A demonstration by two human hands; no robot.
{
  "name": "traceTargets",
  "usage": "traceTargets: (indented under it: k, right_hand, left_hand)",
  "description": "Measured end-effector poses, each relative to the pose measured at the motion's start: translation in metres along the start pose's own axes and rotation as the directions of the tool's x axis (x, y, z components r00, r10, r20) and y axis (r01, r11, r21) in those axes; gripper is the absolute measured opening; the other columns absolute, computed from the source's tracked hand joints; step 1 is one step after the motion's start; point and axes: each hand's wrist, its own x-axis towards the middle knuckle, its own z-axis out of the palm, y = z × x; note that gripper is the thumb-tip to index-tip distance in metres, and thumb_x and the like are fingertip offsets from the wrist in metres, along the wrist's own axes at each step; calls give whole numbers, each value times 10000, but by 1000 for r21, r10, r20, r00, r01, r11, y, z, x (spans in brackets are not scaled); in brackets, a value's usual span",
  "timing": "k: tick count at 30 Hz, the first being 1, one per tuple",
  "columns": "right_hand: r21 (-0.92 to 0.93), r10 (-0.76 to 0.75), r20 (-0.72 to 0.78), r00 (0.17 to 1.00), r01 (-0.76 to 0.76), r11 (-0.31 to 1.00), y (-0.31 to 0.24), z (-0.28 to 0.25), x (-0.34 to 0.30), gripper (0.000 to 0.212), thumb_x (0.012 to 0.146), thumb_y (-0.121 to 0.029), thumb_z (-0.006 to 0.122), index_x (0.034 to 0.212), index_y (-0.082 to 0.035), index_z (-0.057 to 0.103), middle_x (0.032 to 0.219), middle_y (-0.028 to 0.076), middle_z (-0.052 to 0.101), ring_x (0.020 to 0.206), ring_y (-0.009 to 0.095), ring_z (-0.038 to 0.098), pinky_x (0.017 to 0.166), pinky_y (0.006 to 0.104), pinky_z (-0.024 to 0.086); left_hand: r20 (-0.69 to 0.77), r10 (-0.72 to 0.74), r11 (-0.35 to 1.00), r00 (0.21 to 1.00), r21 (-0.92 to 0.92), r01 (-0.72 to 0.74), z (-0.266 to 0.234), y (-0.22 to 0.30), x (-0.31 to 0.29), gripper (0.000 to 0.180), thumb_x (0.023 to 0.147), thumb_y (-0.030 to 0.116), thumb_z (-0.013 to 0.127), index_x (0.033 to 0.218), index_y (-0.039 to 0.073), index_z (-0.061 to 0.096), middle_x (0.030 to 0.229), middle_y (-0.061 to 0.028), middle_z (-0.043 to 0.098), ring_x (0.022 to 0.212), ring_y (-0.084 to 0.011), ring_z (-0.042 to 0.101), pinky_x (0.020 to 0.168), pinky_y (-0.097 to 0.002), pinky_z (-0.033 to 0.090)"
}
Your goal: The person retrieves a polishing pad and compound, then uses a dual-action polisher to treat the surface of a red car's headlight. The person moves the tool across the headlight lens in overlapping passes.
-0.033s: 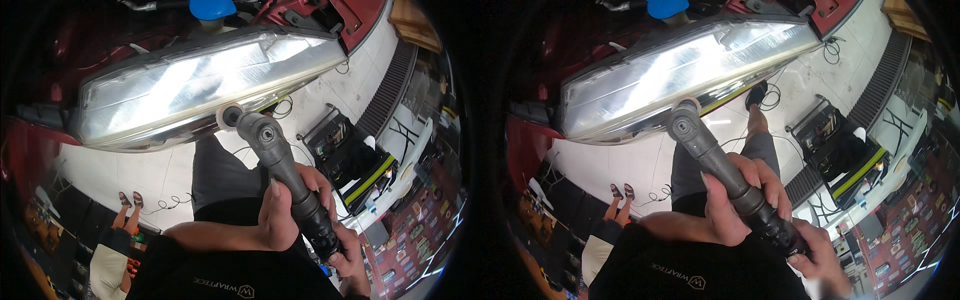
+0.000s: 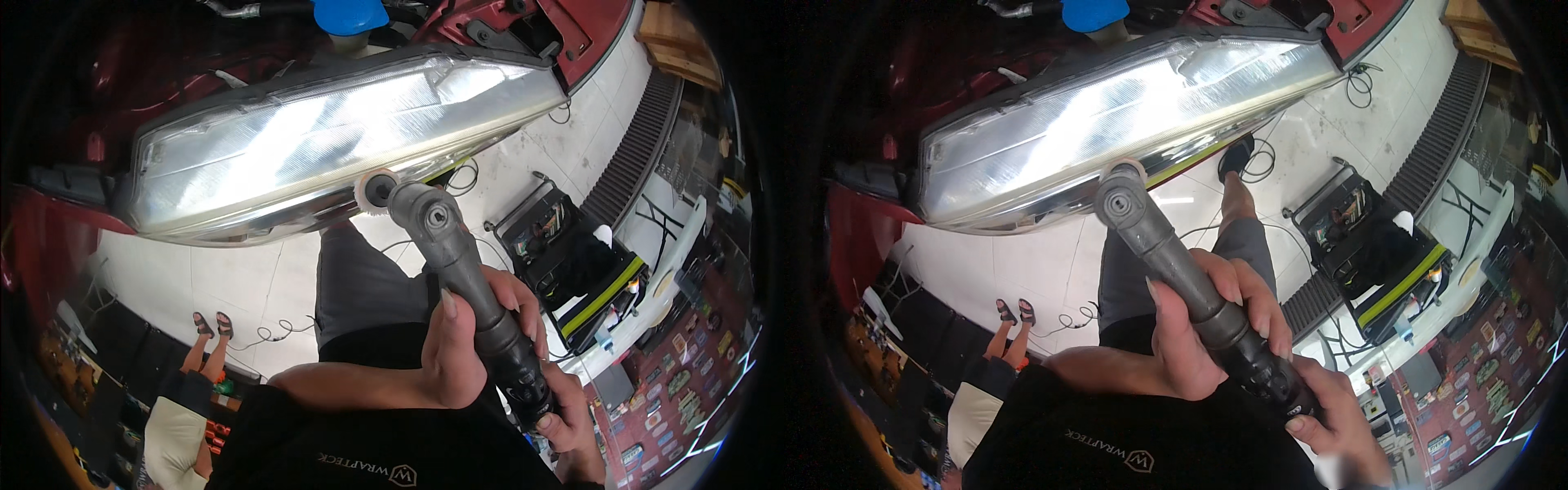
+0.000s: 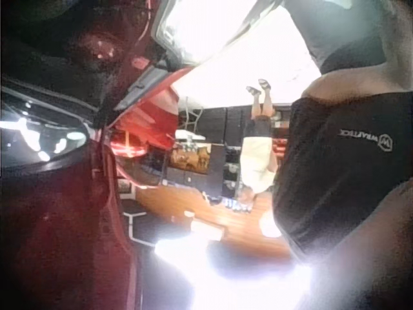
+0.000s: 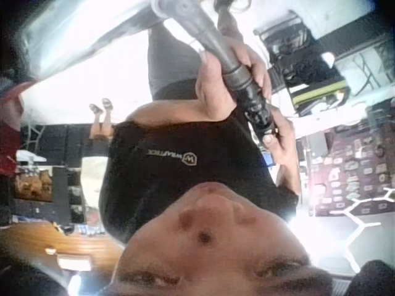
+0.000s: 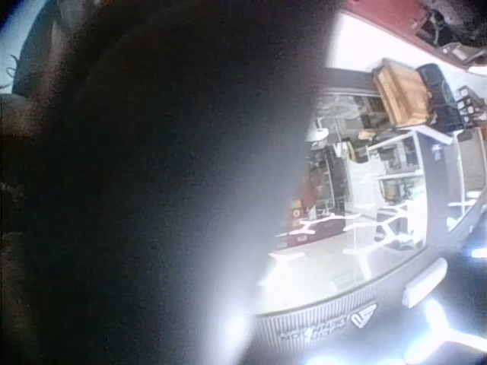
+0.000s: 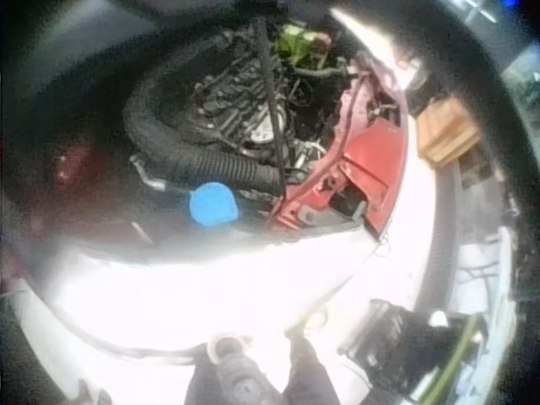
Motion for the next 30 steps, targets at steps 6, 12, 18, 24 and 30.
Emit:
traceTargets:
  k: [6,12,18,24,30]
  right_hand:
    - [347,-22,154,988,-33,937,3,-5,25,787,887,-434,727,1427,53,427,1191,173,622,1015,225,658,866,344,500]
    - [325,-82,184,979,18,945,-11,6,21,904,938,-242,693,1615,-2,144,1103,161,680,993,211,676,902,314,505]
    - [300,-108,114,988,69,951,-15,17,19,896,937,-246,692,1616,-10,157,1133,159,661,939,189,662,858,302,508]
    - [462,-120,87,989,66,885,-18,23,20,892,950,-243,670,1624,-26,127,1135,155,635,907,177,644,798,306,529]
    - [285,-105,94,990,75,956,-15,21,21,1007,911,-401,687,1632,-51,78,1042,162,652,794,191,661,721,311,537]
  left_hand:
    - [-48,13,1000,999,-27,-14,8,-1,1,562,1064,606,178,1043,86,392,838,-127,529,660,-244,616,642,-381,549]
    - [-54,-19,1000,998,-23,18,10,7,0,553,1065,603,196,1036,88,394,837,-119,520,681,-248,601,686,-400,539]
    - [-14,50,999,999,1,-50,2,3,-2,560,1073,586,189,1031,81,428,863,-115,545,710,-258,620,740,-405,542]
    - [-105,40,897,994,442,11,2,31,-2,447,1096,449,350,1099,32,512,962,-83,594,798,-168,629,781,-350,527]
    - [259,401,22,879,956,-292,-3,139,-7,208,900,43,717,1090,21,635,1005,-90,616,847,-140,620,688,-256,503]
